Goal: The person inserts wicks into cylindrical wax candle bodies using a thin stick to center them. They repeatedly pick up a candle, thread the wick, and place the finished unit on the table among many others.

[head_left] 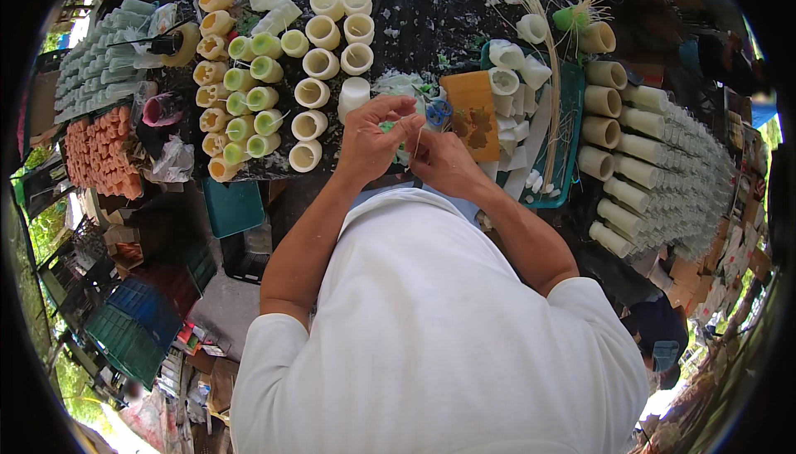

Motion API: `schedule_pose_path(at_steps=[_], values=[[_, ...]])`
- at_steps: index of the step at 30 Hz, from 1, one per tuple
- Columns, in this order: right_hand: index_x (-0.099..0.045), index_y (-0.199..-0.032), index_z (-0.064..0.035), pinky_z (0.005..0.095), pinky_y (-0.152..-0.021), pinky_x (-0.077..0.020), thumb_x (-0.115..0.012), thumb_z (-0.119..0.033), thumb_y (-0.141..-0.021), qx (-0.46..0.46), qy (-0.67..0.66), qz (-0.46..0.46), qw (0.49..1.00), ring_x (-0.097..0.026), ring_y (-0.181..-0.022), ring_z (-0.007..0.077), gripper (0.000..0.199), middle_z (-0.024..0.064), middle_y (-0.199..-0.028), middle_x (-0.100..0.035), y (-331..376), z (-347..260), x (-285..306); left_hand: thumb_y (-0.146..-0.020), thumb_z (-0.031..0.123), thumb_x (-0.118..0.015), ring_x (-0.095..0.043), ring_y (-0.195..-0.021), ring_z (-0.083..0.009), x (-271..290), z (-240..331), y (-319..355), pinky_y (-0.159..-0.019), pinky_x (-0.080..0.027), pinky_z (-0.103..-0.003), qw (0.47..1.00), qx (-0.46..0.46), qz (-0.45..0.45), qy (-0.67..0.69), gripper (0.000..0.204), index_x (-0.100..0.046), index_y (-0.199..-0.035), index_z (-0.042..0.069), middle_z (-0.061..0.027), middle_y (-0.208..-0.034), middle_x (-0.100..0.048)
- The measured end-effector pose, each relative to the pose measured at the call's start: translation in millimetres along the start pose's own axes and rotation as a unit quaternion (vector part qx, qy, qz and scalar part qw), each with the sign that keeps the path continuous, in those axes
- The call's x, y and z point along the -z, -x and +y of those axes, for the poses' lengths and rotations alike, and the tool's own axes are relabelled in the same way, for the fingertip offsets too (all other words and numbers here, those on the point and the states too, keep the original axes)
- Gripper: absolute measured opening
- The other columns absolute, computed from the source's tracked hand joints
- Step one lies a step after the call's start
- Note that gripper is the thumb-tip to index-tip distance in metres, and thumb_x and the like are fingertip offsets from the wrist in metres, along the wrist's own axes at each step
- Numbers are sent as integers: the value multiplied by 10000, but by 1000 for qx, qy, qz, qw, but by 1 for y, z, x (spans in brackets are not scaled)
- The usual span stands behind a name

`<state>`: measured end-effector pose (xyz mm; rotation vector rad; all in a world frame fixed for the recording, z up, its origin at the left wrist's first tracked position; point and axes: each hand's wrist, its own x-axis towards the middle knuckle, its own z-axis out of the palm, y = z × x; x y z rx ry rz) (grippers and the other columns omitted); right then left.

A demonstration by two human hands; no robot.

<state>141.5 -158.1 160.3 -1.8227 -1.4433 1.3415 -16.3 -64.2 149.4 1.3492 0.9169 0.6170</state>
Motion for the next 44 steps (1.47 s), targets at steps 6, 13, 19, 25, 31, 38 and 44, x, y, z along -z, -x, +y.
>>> schedule_pose_path(at_steps=[6, 13, 19, 25, 31, 38, 44], values=[[-654, -998, -51, 523, -733, -525, -636, -94, -803, 0, 72, -7, 997, -687, -793, 412, 201, 192, -803, -698, 1, 1, -12, -981, 160, -746, -648, -837, -74, -8, -10, 0, -723, -529, -251, 990, 80, 23, 114, 196, -754, -1061, -19, -53, -911, -743], [-685, -1023, -18, 392, -716, -542, -696, -98, -849, 4, 19, -42, 999, -701, -746, 266, 192, 141, -827, -723, -1, 22, -24, -1058, 122, -625, -637, -806, -91, -2, -35, 2, -755, -545, -250, 984, 81, 40, 155, 122, -653, -1086, 7, -39, -907, -686], [-711, -1047, 11, 300, -761, -527, -676, -86, -940, -42, -104, -151, 982, -627, -792, 114, 148, 54, -853, -716, -3, 34, -24, -1083, 126, -582, -647, -784, -131, 6, -40, 8, -766, -581, -307, 962, 112, 89, 231, 111, -604, -1089, 18, -55, -897, -665], [-748, -1055, -17, 289, -671, -482, -698, -249, -1019, -83, -321, -107, 937, -570, -750, 82, 240, 5, -815, -689, -3, 71, -36, -1096, 122, -552, -658, -785, -160, 23, -45, 6, -760, -588, -320, 925, 44, 229, 298, 96, -568, -1079, 29, -79, -935, -663], [-752, -1000, 7, 264, -678, -480, -705, -259, -1028, -102, -228, -93, 964, -552, -731, 63, 272, -32, -812, -688, 1, 59, -21, -1041, 74, -606, -675, -867, -249, 34, -41, 12, -831, -579, -401, 946, -50, 319, 14, 163, -570, -1181, -2, -127, -1026, -670], [-759, -965, 13, 322, -628, -472, -741, -244, -990, -25, -48, -111, 992, -540, -672, 97, 259, 15, -730, -670, -4, 32, 3, -923, 105, -747, -704, -918, -319, 25, -39, 34, -821, -553, -389, 934, -109, -204, -271, 287, -716, -1195, 19, -118, -974, -736], [-792, -1023, -46, 339, -701, -512, -784, -347, -961, -78, 28, 78, 993, -616, -695, 182, 308, 48, -800, -736, -48, 104, 1, -948, 79, -718, -726, -801, -261, 13, -56, 35, -729, -561, -359, 982, 45, -76, -164, 177, -749, -1109, 12, -122, -932, -773]])
